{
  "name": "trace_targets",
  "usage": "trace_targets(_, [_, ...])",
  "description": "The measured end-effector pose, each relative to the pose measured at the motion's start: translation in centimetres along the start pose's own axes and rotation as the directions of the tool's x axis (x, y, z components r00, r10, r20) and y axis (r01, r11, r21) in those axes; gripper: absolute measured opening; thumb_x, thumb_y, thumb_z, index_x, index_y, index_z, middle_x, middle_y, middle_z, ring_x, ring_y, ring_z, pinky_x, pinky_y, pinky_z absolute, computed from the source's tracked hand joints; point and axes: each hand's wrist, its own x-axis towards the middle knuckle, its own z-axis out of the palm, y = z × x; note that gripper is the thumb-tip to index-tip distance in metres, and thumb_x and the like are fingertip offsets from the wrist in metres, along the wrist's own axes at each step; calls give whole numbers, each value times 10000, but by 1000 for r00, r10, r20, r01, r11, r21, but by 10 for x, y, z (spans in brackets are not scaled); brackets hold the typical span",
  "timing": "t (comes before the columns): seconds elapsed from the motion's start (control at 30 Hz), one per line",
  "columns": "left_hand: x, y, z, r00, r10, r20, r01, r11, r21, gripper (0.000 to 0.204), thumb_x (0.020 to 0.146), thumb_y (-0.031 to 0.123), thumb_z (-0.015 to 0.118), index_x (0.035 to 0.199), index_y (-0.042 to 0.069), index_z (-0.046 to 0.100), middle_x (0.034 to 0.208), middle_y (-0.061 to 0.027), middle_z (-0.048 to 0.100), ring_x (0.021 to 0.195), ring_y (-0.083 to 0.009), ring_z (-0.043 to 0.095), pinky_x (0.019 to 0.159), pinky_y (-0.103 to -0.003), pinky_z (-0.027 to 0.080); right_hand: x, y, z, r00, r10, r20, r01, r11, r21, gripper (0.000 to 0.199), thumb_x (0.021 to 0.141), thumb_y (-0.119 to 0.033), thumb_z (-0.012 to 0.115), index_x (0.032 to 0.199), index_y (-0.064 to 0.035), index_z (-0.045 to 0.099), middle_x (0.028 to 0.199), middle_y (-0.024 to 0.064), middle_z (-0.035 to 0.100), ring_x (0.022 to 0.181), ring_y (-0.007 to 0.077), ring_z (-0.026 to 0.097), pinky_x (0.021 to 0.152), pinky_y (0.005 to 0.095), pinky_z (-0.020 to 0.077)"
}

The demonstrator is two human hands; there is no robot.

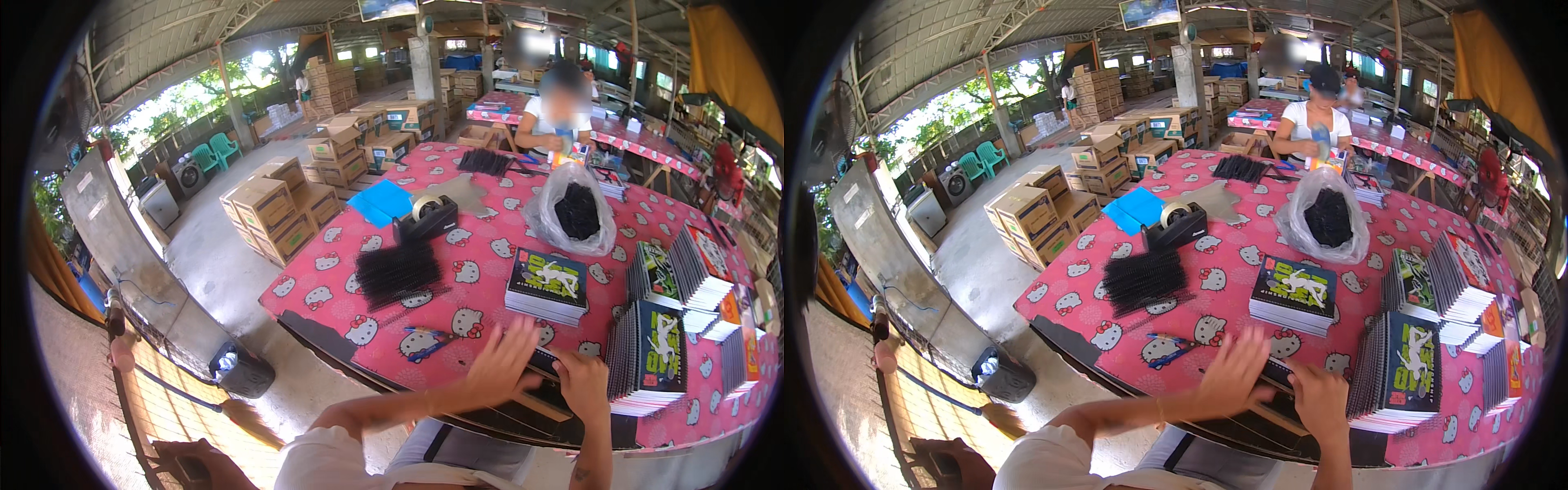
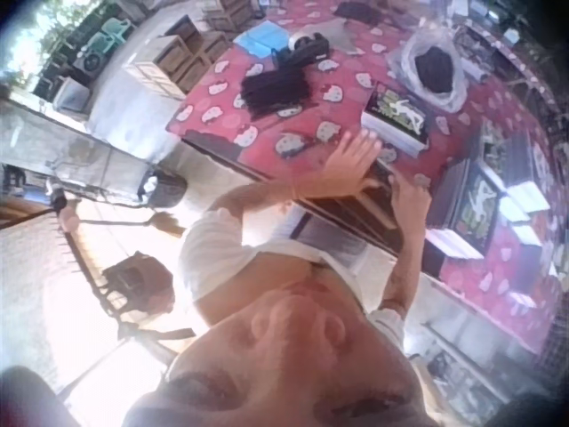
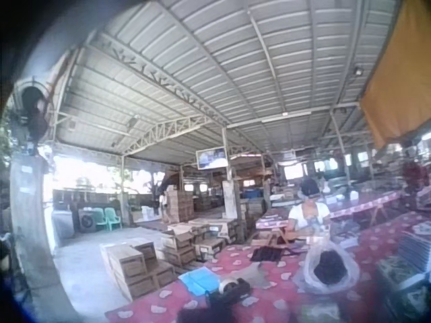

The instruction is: The person assembles notebooks by picking up a stack of paper and a cover, threading a black spiral binding through the side holes, and placing the finished notebook onto a stack.

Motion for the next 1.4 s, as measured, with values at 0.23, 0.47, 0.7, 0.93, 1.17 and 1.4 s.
trace_targets(0.23, [-46, 21, 19, 989, 134, 57, -128, 987, -101, 844, 983, 561, 528, 1546, -46, 362, 1614, -238, 366, 1517, -381, 326, 1203, -597, 237, -2, -5, -2, 999, 42, 19, -43, 999, 31, 265, 869, -118, 712, 1132, -150, 722, 894, 104, 732, 759, 349, 701, 689, 469, 530])
trace_targets(0.47, [-61, 27, 24, 988, 147, 48, -139, 981, -136, 840, 991, 570, 516, 1549, -38, 362, 1613, -231, 372, 1520, -377, 318, 1188, -601, 260, -1, -7, 0, 998, 54, 11, -55, 997, 62, 278, 870, -153, 718, 1147, -134, 712, 875, 130, 736, 761, 365, 704, 685, 492, 538])
trace_targets(0.7, [-16, 21, 0, 973, 171, 157, -176, 984, 16, 897, 950, 612, 549, 1551, -29, 371, 1632, -200, 365, 1519, -361, 326, 1183, -602, 265, -6, -1, 7, 994, 110, 23, -110, 994, -17, 437, 864, -189, 742, 1278, -151, 606, 764, 140, 703, 705, 405, 673, 653, 522, 503])
trace_targets(0.93, [-11, 10, -9, 990, 107, 86, -109, 994, 13, 902, 927, 632, 575, 1560, 19, 384, 1617, -193, 380, 1522, -359, 311, 1187, -601, 264, -8, -26, -13, 1000, -19, 22, 21, 995, -96, 649, 785, -121, 796, 1370, -77, 516, 971, 174, 712, 803, 387, 688, 727, 483, 549])
trace_targets(1.17, [32, 9, -29, 985, 155, -77, -161, 983, -90, 701, 946, 477, 652, 1460, 19, 520, 1566, -155, 452, 1469, -347, 406, 1215, -585, 234, -69, 34, 45, 889, 457, -11, -190, 390, 901, 517, 790, -4, 846, 1259, 13, 628, 1106, 98, 705, 965, 143, 669, 820, 282, 547])
trace_targets(1.4, [-7, 25, -5, 968, 223, 116, -223, 975, -10, 740, 970, 549, 573, 1462, 1, 505, 1562, -153, 454, 1493, -341, 358, 1209, -576, 246, -66, 19, 76, 833, 538, -127, -129, 413, 902, 185, 864, -23, 810, 1012, 45, 722, 899, 38, 734, 808, 88, 644, 766, 250, 530])
